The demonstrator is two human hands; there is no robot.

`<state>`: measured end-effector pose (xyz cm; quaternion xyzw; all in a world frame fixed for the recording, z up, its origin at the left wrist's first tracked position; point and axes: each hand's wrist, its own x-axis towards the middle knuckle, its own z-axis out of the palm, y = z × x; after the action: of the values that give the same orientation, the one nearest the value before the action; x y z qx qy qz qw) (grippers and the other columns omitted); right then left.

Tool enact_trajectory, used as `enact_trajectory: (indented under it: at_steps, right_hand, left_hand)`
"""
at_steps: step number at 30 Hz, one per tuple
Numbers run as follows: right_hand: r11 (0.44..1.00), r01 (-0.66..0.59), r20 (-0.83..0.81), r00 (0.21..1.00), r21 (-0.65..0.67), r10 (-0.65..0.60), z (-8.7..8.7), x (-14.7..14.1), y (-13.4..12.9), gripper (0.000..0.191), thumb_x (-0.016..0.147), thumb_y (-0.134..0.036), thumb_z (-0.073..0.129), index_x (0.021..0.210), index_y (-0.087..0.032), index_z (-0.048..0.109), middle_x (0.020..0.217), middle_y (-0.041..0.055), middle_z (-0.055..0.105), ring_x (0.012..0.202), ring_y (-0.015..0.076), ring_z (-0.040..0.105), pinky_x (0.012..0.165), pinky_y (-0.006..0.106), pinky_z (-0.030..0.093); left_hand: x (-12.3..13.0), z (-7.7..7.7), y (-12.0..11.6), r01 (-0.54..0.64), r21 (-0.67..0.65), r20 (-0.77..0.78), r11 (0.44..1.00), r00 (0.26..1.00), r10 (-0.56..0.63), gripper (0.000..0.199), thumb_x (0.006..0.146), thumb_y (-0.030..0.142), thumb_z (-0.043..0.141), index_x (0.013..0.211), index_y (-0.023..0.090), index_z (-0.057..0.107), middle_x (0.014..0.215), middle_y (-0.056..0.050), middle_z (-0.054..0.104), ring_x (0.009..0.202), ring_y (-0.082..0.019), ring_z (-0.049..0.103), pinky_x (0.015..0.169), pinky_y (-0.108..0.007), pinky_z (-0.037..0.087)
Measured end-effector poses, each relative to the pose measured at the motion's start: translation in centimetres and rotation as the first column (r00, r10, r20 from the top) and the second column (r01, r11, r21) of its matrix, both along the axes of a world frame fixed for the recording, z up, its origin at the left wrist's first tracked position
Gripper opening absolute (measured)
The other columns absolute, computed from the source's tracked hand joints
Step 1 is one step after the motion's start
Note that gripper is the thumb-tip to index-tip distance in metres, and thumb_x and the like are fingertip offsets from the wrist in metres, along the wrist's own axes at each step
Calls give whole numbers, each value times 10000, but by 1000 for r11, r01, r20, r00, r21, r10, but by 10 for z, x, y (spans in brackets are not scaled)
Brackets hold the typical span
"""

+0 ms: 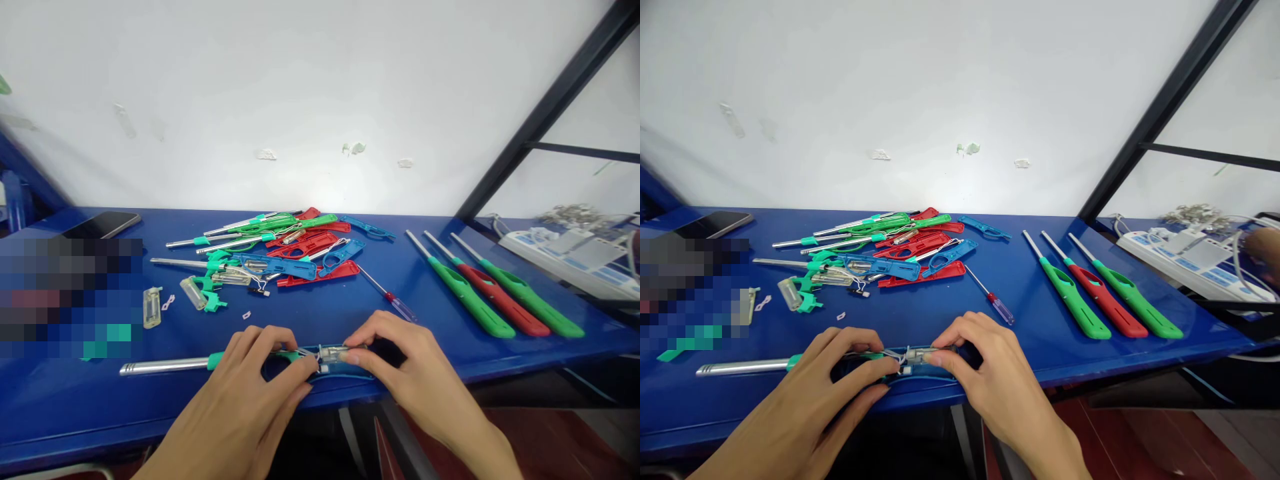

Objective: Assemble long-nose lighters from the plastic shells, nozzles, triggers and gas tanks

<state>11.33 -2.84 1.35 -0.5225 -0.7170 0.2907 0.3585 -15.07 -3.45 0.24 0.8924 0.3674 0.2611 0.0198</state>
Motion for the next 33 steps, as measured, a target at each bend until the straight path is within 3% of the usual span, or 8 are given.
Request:
enact_trajectory:
  at_steps: [7, 12, 16, 23, 33]
  right_hand:
    - [990, -132, -36, 991, -48, 131, 12, 12, 2, 310, 1129, -367, 622, 933, -266, 840, 998, 6, 846, 936, 188, 783, 868, 278, 554]
    - [982, -141, -60, 989, -123, 135, 14, 21, 3, 134, 1057, -387, 757, 1088, -317, 868, 1115, -10, 855, 1050, 191, 793, 948, 263, 567]
    - [984, -134, -64, 990, -119, 127, 10, 20, 4, 75, 1023, -335, 798, 1041, -311, 867, 1090, -13, 858, 1035, 189, 798, 943, 266, 578]
    - [989, -122, -63, 991, -82, 117, 6, 17, 4, 70, 1009, -320, 810, 1019, -289, 872, 1062, 24, 855, 996, 222, 804, 930, 319, 611]
    - [981, -164, -86, 984, -101, 156, 8, 18, 4, 99, 1029, -339, 810, 961, -289, 862, 1102, -3, 840, 1019, 171, 783, 934, 253, 565]
  left_hand:
    - [-2, -2, 0, -1, 19, -8, 1000, 1000, 1, 330, 1085, 139, 517, 1339, 296, 659, 1219, -81, 644, 1011, -273, 632, 905, -462, 630]
    - [-2, -2, 1, 6, 21, -6, 1000, 1000, -6, 324, 1081, 137, 524, 1331, 288, 662, 1221, -88, 653, 1021, -280, 642, 884, -457, 642]
    - [-2, -1, 1, 8, 15, -9, 1000, 1000, -8, 331, 1080, 131, 516, 1335, 289, 655, 1213, -86, 657, 1014, -283, 646, 866, -464, 649]
    - [-2, -1, 0, 5, 4, 5, 1000, 1000, -5, 339, 1078, 121, 497, 1313, 298, 667, 1199, -72, 659, 992, -261, 637, 894, -440, 643]
    - [-1, -2, 0, -10, 38, 25, 999, 1000, 9, 382, 1092, 154, 526, 1432, 304, 615, 1215, -65, 697, 1041, -287, 655, 933, -474, 623]
